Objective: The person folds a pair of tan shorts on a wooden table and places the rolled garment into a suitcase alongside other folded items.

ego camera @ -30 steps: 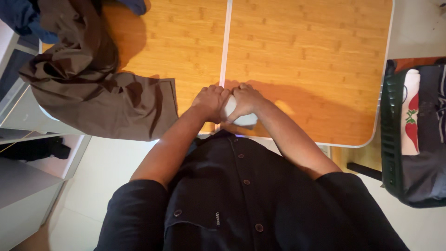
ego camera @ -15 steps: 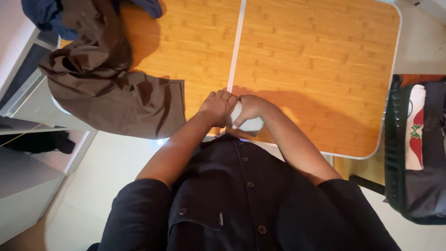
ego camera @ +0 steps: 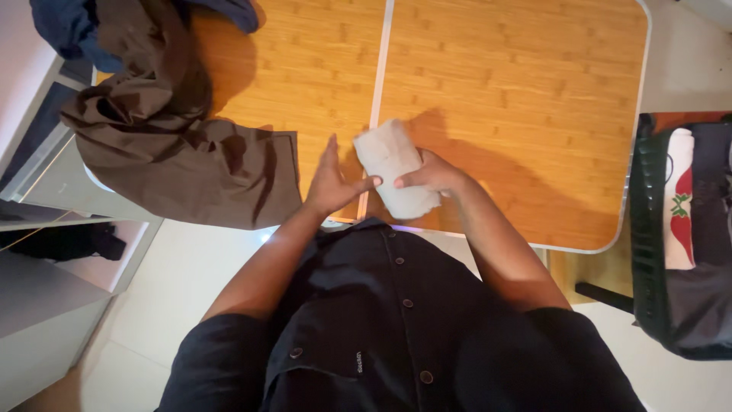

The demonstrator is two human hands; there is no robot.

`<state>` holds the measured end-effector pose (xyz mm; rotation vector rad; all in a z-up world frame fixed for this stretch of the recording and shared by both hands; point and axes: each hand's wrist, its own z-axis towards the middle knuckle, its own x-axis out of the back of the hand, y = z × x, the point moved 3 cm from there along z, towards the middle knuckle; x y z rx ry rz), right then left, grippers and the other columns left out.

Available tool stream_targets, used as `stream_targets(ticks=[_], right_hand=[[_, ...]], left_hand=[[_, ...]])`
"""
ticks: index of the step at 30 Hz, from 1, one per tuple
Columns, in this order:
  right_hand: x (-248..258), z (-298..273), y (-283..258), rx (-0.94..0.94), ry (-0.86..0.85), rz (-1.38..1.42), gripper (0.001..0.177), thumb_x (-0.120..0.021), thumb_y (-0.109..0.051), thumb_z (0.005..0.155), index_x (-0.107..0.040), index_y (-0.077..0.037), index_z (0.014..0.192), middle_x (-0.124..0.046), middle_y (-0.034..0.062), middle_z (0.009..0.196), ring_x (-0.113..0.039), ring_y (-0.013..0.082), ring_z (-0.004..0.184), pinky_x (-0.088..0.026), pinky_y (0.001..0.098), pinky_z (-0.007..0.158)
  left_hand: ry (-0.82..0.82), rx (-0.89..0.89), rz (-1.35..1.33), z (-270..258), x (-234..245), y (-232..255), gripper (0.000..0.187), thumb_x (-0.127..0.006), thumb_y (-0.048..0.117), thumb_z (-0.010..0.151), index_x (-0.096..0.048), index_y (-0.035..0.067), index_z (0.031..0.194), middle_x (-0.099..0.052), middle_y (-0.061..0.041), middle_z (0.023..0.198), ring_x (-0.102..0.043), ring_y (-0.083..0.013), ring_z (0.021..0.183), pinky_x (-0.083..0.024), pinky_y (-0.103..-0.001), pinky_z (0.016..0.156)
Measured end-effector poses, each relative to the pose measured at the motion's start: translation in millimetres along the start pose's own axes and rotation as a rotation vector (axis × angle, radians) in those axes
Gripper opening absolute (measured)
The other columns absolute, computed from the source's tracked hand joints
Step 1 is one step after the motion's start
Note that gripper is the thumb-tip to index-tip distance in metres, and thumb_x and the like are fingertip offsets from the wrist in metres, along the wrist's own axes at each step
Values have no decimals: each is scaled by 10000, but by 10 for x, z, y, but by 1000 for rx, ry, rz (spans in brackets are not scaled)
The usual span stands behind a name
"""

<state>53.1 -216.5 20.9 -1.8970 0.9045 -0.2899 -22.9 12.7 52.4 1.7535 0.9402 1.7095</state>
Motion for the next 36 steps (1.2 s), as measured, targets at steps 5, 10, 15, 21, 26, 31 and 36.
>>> stream_targets(ticks=[5, 10, 15, 21, 26, 31, 36], right_hand=[[4, -154, 57, 23, -44, 167, 1011, -955, -397, 578, -546, 10, 1409, -690, 129, 1273, -674, 241, 1169, -557, 393, 991], [-95, -431, 67, 68, -142, 459, 1007, -943, -416, 596, -539, 7, 1416, -687, 132, 1279, -673, 244, 1172, -558, 396, 991], [-56, -654, 25, 156, -174, 677, 1003, -930, -435, 614, -532, 4, 1422, -684, 134, 1285, -672, 248, 1176, -560, 400, 991], [71, -921, 62, 210, -157, 770, 998, -915, -458, 635, -524, 1, 1430, -681, 137, 1293, -671, 252, 1180, -562, 405, 992], [35, -1048, 122, 210, -154, 774, 995, -903, -477, 653, -517, -1, 1437, -678, 140, 1299, -670, 255, 1183, -564, 409, 992], [-142, -1171, 156, 226, -163, 758, 992, -890, -496, 671, -510, -4, 1444, -675, 142, 1305, -669, 259, 1186, -566, 413, 992], [-248, -1332, 163, 252, -125, 747, 990, -878, -515, 689, -503, -6, 1451, -672, 145, 1311, -668, 262, 1190, -567, 417, 992]], left_hand=[[-483, 215, -1115, 55, -483, 174, 1164, -859, 632, 760, -355, -40, 1565, -535, -196, 1521, -506, -301, 1422, -373, -438, 1206], [-654, 137, -1518, 122, -567, 668, 1218, -886, 698, 635, -412, 15, 1525, -568, -168, 1444, -555, -313, 1365, -461, -482, 1168], [-703, 99, -1497, 198, -889, 775, 1218, -906, 706, 588, -446, 50, 1506, -581, -114, 1428, -550, -281, 1363, -460, -480, 1171], [-732, 180, -1509, 154, -1151, 1110, 1279, -814, 824, 487, -450, 128, 1496, -601, -92, 1407, -588, -253, 1315, -510, -451, 1116], [-735, 139, -1598, 34, -1230, 1265, 1341, -599, 969, 530, -444, 106, 1545, -592, -143, 1407, -593, -286, 1285, -521, -460, 1071], [-669, 144, -1527, -48, -1279, 1224, 1331, -563, 962, 539, -420, 105, 1547, -570, -108, 1434, -582, -247, 1298, -525, -449, 1082], [-634, 148, -1514, -237, -1194, 1399, 1275, -509, 959, 605, -398, 121, 1560, -547, -100, 1452, -575, -243, 1305, -527, -440, 1076]])
